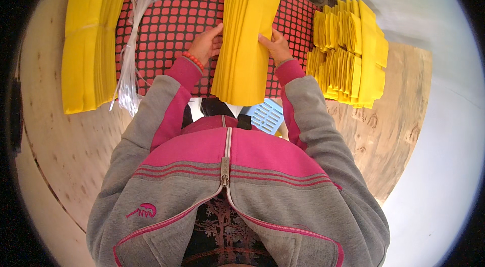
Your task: The person stacks yellow padded envelopes on a table, aligns them, and secures the stack with a white plastic tie. They then place the tied bundle aside and briefly handle a black phone case.
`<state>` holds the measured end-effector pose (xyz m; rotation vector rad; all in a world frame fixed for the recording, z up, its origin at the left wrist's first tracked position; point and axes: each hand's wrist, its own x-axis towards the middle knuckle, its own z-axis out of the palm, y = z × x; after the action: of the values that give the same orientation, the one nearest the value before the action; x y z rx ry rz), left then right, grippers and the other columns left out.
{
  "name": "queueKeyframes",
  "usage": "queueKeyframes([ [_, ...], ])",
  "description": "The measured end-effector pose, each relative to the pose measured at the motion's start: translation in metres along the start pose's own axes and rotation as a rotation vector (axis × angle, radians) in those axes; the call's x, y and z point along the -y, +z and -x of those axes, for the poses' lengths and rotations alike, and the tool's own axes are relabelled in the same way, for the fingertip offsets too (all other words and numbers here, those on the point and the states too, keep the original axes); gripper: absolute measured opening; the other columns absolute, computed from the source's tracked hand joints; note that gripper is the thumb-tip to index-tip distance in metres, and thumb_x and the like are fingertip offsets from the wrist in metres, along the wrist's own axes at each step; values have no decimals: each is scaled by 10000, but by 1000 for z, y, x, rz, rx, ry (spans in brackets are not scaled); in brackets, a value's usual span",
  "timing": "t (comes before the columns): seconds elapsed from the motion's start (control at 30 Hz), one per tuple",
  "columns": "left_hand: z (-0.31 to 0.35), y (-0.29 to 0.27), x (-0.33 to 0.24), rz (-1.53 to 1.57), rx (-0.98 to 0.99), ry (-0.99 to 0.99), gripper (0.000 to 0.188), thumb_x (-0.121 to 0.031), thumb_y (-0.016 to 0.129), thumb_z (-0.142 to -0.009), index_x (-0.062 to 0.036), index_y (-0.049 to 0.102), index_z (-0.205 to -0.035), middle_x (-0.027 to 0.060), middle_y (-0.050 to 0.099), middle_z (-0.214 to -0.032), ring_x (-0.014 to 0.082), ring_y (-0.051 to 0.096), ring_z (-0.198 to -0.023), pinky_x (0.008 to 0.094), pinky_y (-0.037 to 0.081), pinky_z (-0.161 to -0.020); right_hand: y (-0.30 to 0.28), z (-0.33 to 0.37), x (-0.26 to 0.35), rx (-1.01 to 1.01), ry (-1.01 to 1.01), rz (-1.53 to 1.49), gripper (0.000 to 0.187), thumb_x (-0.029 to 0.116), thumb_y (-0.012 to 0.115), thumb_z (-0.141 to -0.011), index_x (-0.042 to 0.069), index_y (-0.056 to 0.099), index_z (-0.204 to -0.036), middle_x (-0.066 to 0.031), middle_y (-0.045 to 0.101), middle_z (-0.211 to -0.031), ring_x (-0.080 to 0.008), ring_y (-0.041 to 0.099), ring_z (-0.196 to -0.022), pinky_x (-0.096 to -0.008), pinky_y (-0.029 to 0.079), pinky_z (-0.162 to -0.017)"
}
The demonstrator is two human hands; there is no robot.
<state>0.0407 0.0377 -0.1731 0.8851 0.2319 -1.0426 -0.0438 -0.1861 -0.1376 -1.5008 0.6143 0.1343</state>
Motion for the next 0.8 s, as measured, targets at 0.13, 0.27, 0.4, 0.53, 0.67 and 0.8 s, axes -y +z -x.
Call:
queueKeyframes([
  [0.13, 2, 4, -3, -37, 11, 13, 471, -415, 554, -944, -16, 576, -1194, 36, 622, -996, 136, 581, -889, 281, 474, -830, -4, -2, -3, 15, 8, -34, 519, 134, 653, -895, -25, 441, -1340, -93, 620, -1197, -168, 625, -1031, -296, 503, -883],
  [0.27, -2, 5, 3, -51, -10, 57, 422, -365, 556, -951, -10, 591, -1177, 35, 630, -976, 125, 590, -846, 264, 486, -776, -6, -2, -4, 14, 17, 4, 524, 153, 641, -905, -18, 427, -1353, -89, 610, -1208, -165, 617, -1044, -296, 501, -887],
  [0.4, -9, 1, 7, -248, -47, 200, 369, -259, 548, -958, 8, 556, -1213, 60, 638, -985, 128, 606, -851, 261, 496, -760, -5, -3, -5, 26, 13, 46, 531, 209, 617, -930, -5, 413, -1371, -80, 595, -1224, -155, 605, -1057, -293, 501, -885],
  [0.53, -10, 3, 18, -297, -143, 386, 314, -128, 552, -932, 32, 508, -1198, 86, 638, -991, 153, 615, -898, 268, 496, -780, -5, -3, -3, -10, 39, 11, 557, 142, 675, -882, -31, 426, -1349, -107, 610, -1216, -175, 615, -1056, -300, 493, -906],
  [0.67, -14, 2, 29, -453, -233, 622, 245, -57, 550, -910, 35, 509, -1132, 91, 635, -981, 159, 615, -930, 265, 491, -788, -4, -2, -2, 0, 36, 2, 552, 144, 677, -881, -29, 431, -1344, -105, 614, -1208, -173, 618, -1049, -297, 495, -901],
  [0.8, -16, -5, 30, -671, -233, 588, 167, -35, 548, -907, 11, 558, -1067, 58, 631, -950, 141, 609, -907, 261, 486, -771, -4, -2, -2, -4, 27, 5, 544, 148, 678, -880, -26, 439, -1335, -103, 616, -1202, -172, 621, -1042, -296, 497, -896],
])
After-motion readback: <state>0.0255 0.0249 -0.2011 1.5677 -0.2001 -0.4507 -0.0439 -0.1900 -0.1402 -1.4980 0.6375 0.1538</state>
